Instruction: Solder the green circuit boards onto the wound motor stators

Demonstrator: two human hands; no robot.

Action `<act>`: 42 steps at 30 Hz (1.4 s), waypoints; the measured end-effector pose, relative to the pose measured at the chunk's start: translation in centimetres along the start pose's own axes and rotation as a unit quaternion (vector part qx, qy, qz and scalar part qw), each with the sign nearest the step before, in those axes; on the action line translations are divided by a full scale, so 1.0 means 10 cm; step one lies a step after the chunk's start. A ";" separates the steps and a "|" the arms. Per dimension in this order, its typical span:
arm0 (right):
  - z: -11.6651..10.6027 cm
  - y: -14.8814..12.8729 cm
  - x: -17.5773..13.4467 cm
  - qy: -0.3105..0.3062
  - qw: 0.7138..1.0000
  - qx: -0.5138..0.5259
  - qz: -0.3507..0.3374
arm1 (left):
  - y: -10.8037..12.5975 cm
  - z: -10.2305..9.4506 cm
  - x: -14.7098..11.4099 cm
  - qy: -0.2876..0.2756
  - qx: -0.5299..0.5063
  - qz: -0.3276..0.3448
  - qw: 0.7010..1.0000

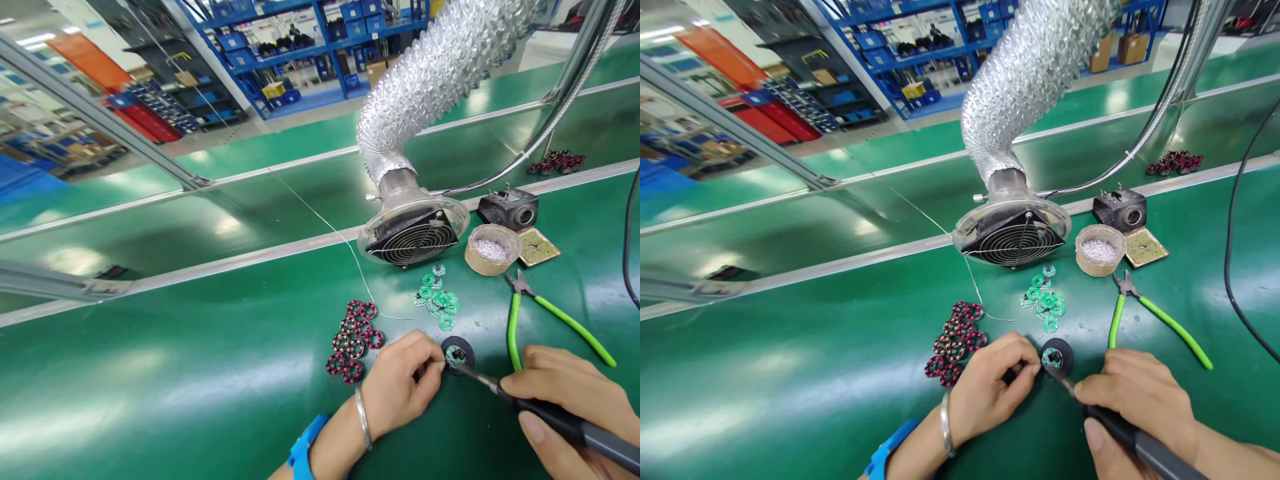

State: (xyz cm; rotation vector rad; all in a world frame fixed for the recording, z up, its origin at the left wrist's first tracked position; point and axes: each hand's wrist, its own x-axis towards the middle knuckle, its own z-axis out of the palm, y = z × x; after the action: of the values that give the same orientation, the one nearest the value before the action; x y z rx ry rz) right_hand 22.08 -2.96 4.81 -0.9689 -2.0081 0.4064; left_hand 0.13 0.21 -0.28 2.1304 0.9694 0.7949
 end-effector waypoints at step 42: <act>0.06 -0.01 -0.03 -0.012 1.000 0.006 -0.026 | 0.01 0.01 -0.01 0.001 0.004 0.003 1.000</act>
State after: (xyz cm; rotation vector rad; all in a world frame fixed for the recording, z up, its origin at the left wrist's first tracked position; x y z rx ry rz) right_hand 21.66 -3.18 4.41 -0.9079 -2.0458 0.4027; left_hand 0.15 0.09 -0.29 2.1406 0.9701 0.7971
